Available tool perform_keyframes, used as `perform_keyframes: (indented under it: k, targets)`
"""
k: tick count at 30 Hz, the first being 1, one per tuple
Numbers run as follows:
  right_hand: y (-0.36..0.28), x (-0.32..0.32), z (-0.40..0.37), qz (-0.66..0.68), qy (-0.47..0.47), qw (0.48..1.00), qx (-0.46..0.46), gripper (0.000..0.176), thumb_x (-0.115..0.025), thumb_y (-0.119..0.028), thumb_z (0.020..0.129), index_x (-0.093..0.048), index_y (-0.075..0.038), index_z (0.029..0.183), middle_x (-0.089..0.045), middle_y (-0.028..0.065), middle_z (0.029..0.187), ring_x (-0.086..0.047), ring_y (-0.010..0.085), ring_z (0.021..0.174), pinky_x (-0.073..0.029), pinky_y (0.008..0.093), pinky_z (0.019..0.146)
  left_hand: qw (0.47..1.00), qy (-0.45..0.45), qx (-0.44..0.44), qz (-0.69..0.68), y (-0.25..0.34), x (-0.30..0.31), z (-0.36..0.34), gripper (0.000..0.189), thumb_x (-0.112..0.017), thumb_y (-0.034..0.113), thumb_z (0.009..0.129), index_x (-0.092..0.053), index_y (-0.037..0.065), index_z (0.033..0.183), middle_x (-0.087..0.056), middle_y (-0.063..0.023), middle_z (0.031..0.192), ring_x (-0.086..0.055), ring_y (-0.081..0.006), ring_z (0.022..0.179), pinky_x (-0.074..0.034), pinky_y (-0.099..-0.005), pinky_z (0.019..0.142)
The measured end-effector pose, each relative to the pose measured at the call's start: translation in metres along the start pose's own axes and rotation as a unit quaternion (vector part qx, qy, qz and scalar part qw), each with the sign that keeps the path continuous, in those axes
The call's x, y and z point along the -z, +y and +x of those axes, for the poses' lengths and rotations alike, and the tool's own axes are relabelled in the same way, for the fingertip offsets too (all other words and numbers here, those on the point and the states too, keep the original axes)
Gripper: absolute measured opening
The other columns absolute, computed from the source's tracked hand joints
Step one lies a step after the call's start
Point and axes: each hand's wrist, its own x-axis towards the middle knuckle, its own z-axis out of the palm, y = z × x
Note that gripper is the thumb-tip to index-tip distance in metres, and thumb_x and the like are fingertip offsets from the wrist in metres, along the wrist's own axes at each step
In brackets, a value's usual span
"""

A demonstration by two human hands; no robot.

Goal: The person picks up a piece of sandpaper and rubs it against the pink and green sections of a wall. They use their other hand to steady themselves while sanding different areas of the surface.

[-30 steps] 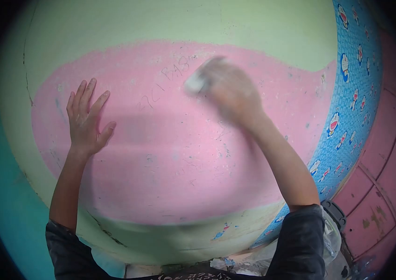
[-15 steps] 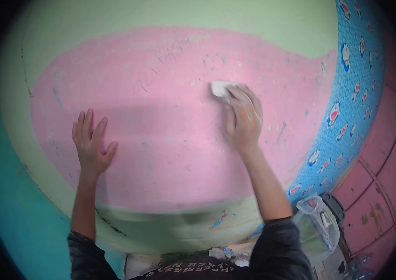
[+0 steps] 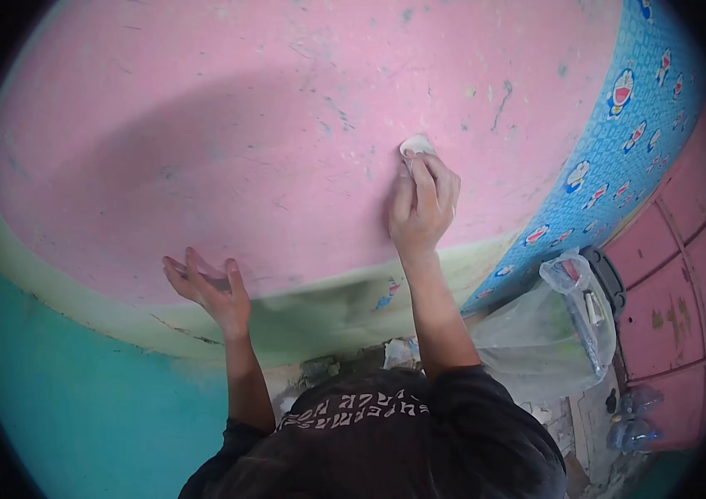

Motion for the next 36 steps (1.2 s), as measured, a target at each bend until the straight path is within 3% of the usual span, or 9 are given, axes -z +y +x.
perform_keyframes:
  k: [6, 9, 12, 14, 18, 21, 22, 26, 36]
  targets:
    - [0.012, 0.006, -0.002, 0.054, -0.049, 0.996, -0.053, 0.033, -0.084, 0.0, 0.082, -0.081, -0.013, 0.113, -0.062, 0.0083, 0.107, -0.056, 0.0254, 0.093, -0.048, 0.0387, 0.079, 0.998, -0.012, 0.038, 0.042, 0.02, -0.009, -0.007, 0.078, -0.075, 0.032, 0.096, -0.04, 0.0, 0.158, -0.008, -0.0376, 0.169, -0.009, -0.0554, 0.157, -0.017, -0.0696, 0.122]
    - [0.019, 0.009, 0.0, 0.038, -0.057, 0.997, -0.033, 0.032, -0.083, -0.004, 0.083, -0.082, -0.018, 0.112, -0.061, 0.0083, 0.112, -0.057, 0.027, 0.098, -0.047, 0.0436, 0.087, 0.997, -0.013, 0.042, 0.061, 0.032, -0.012, -0.011, 0.077, -0.075, 0.03, 0.095, -0.041, -0.001, 0.157, -0.008, -0.0389, 0.168, -0.009, -0.0557, 0.157, -0.017, -0.0691, 0.121]
    - [0.026, 0.004, 0.003, -0.032, 0.022, 0.999, 0.031, 0.033, -0.08, -0.009, 0.085, -0.082, -0.023, 0.114, -0.06, 0.0084, 0.115, -0.056, 0.0295, 0.104, -0.045, 0.0479, 0.095, 0.995, -0.033, 0.046, 0.08, 0.043, -0.011, -0.017, 0.077, -0.075, 0.029, 0.095, -0.041, -0.001, 0.157, -0.007, -0.0395, 0.167, -0.009, -0.0558, 0.157, -0.017, -0.0689, 0.121]
    - [0.034, -0.005, -0.002, -0.004, 0.019, 0.999, 0.035, 0.033, -0.078, -0.011, 0.086, -0.081, -0.025, 0.116, -0.058, 0.0089, 0.117, -0.055, 0.0319, 0.106, -0.043, 0.0495, 0.098, 0.994, -0.037, 0.058, 0.08, 0.046, -0.013, -0.025, 0.076, -0.075, 0.028, 0.095, -0.041, -0.002, 0.156, -0.008, -0.0388, 0.168, -0.01, -0.0552, 0.157, -0.017, -0.0683, 0.121]
    - [0.043, 0.006, -0.008, -0.003, -0.021, 0.998, 0.052, 0.035, -0.076, -0.008, 0.088, -0.08, -0.023, 0.12, -0.057, 0.0124, 0.126, -0.055, 0.0333, 0.107, -0.045, 0.0473, 0.098, 0.992, -0.068, 0.066, 0.084, 0.039, -0.006, -0.04, 0.074, -0.073, 0.025, 0.096, -0.04, -0.002, 0.158, -0.007, -0.0344, 0.17, -0.011, -0.0508, 0.158, -0.019, -0.065, 0.123]
    - [0.048, 0.012, -0.015, 0.072, 0.02, 0.996, -0.058, 0.034, -0.073, -0.004, 0.092, -0.078, -0.018, 0.123, -0.058, 0.0158, 0.133, -0.055, 0.0312, 0.105, -0.048, 0.0424, 0.091, 0.991, -0.049, 0.086, 0.09, 0.032, 0.0, -0.047, 0.075, -0.073, 0.028, 0.096, -0.041, -0.003, 0.156, -0.012, -0.0365, 0.168, -0.014, -0.0524, 0.156, -0.019, -0.0668, 0.122]
    - [0.05, 0.012, -0.012, 0.083, 0.038, 0.994, -0.063, 0.033, -0.07, 0.0, 0.094, -0.076, -0.009, 0.125, -0.062, 0.0171, 0.131, -0.052, 0.0277, 0.103, -0.048, 0.0364, 0.083, 0.991, -0.039, 0.088, 0.089, 0.027, 0.001, -0.047, 0.075, -0.073, 0.028, 0.096, -0.041, -0.003, 0.156, -0.012, -0.0364, 0.168, -0.015, -0.0524, 0.156, -0.019, -0.067, 0.122]
    - [0.03, 0.014, -0.009, 0.062, 0.018, 0.997, -0.041, 0.034, -0.071, 0.004, 0.091, -0.075, -0.001, 0.124, -0.065, 0.0161, 0.124, -0.044, 0.0262, 0.102, -0.047, 0.0357, 0.082, 0.993, -0.011, 0.089, 0.08, -0.001, 0.011, -0.043, 0.074, -0.073, 0.026, 0.095, -0.042, -0.003, 0.156, -0.014, -0.0361, 0.168, -0.017, -0.0522, 0.156, -0.02, -0.0676, 0.121]
    - [-0.065, -0.028, -0.036, -0.037, -0.023, 0.995, -0.088, 0.037, -0.076, -0.001, 0.087, -0.08, -0.011, 0.122, -0.053, 0.0178, 0.119, -0.053, 0.0312, 0.108, -0.05, 0.0387, 0.088, 0.989, 0.013, 0.087, 0.115, -0.102, 0.07, -0.002, 0.074, -0.072, 0.023, 0.094, -0.041, -0.001, 0.157, -0.017, -0.029, 0.17, -0.019, -0.048, 0.156, -0.022, -0.0664, 0.123]
